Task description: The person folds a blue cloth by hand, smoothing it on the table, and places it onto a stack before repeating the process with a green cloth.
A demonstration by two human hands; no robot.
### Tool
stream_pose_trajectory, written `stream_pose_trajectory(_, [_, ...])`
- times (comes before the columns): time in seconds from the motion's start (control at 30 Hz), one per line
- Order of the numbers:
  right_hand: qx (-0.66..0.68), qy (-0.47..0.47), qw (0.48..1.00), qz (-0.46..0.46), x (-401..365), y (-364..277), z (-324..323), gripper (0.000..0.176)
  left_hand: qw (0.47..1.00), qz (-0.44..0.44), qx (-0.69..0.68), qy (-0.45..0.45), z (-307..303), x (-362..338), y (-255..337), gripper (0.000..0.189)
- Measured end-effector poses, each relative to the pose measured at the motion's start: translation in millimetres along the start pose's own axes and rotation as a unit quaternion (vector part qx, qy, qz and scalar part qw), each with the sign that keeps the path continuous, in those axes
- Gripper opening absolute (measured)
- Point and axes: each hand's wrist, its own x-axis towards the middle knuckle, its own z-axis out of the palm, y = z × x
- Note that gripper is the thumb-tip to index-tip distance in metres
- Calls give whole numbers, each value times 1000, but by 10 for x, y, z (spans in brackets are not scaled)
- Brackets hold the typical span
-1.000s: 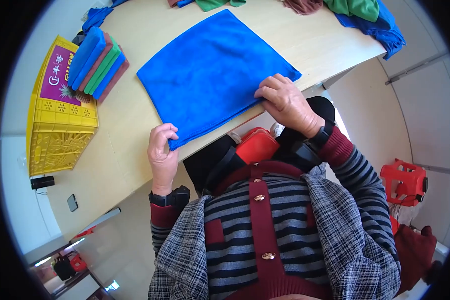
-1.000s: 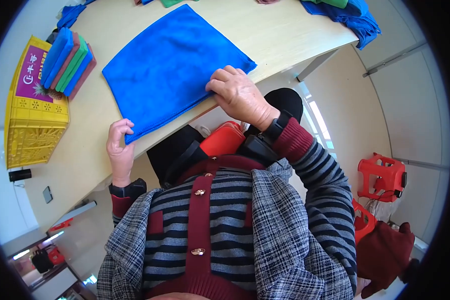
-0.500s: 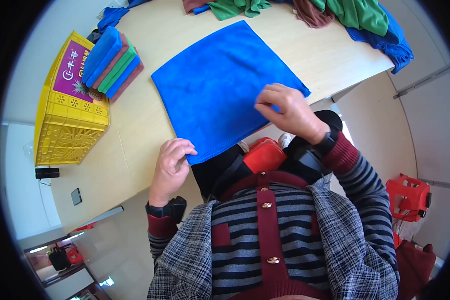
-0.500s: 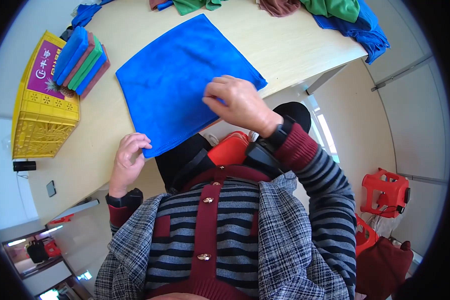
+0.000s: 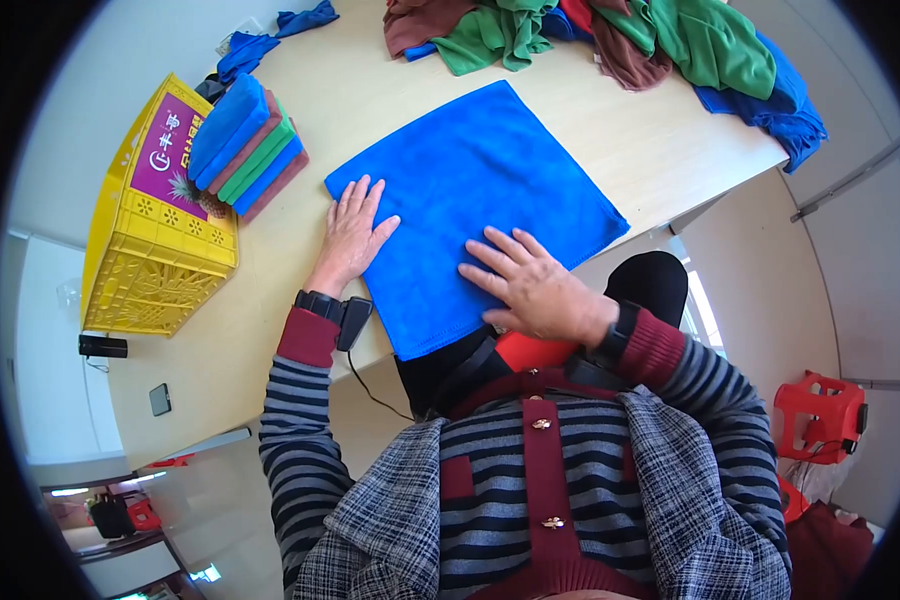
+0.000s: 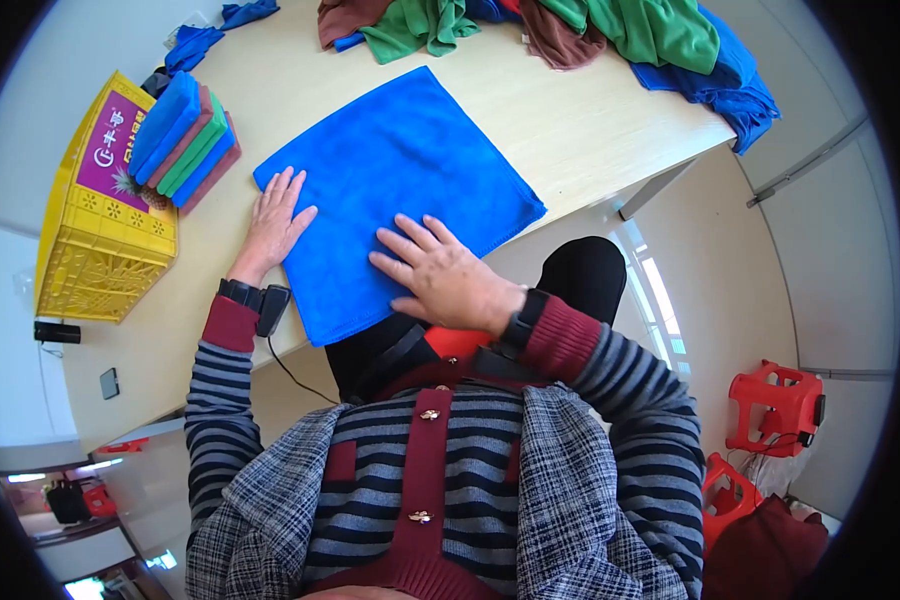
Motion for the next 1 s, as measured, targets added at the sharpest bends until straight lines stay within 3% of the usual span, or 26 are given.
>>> stream_pose_trajectory(0.07, [5, -20, 1000, -15, 16, 39, -249, 55, 1000, -8, -9, -17, 0, 63, -24, 67])
stream_pose_trajectory(0.1, [111, -125, 985, 34, 81, 153, -416, 56, 1000, -13, -19, -15, -5, 73, -41, 67])
stream_pose_trajectory(0.17, [316, -322, 883, 128, 271, 383, -693, 58, 999, -24, -37, -15, -26, 78, -35, 68])
stream_pose_trajectory(0.23, [156, -58, 983, 71, 438, 567, -509, 59, 999, -23, -28, 3, 11, 141, 2, 68])
stream_pose_trajectory(0.3, [-3, -10, 990, 139, 780, 645, -303, 67, 999, -18, -6, 43, 44, 256, 70, 68])
stream_pose_trajectory(0.33, [-5, -6, 990, 141, 947, 660, -160, 67, 999, -14, -5, 45, 51, 287, 111, 68])
stream_pose_trajectory(0.4, [-82, -18, 968, 236, 1153, 705, 95, 80, 999, -37, 27, 9, 96, 277, 200, 68])
stream_pose_trajectory(0.53, [-111, -56, 949, 289, 1066, 795, 229, 87, 998, -45, 43, -14, 139, 240, 124, 68])
stream_pose_trajectory(0.67, [-116, -16, 950, 291, 709, 1030, 155, 85, 999, -42, 29, -11, 174, 179, 41, 68])
stream_pose_trajectory(0.8, [-115, -40, 943, 311, 441, 1174, -32, 85, 999, -36, 21, -5, 152, 170, 18, 68])
stream_pose_trajectory(0.93, [-126, -92, 923, 353, 577, 1292, -261, 83, 999, -48, 6, -13, 63, 227, 44, 67])
stream_pose_trajectory(1.0, [-114, -74, 938, 318, 835, 1343, -251, 81, 999, -51, 2, -14, 14, 335, 93, 67])
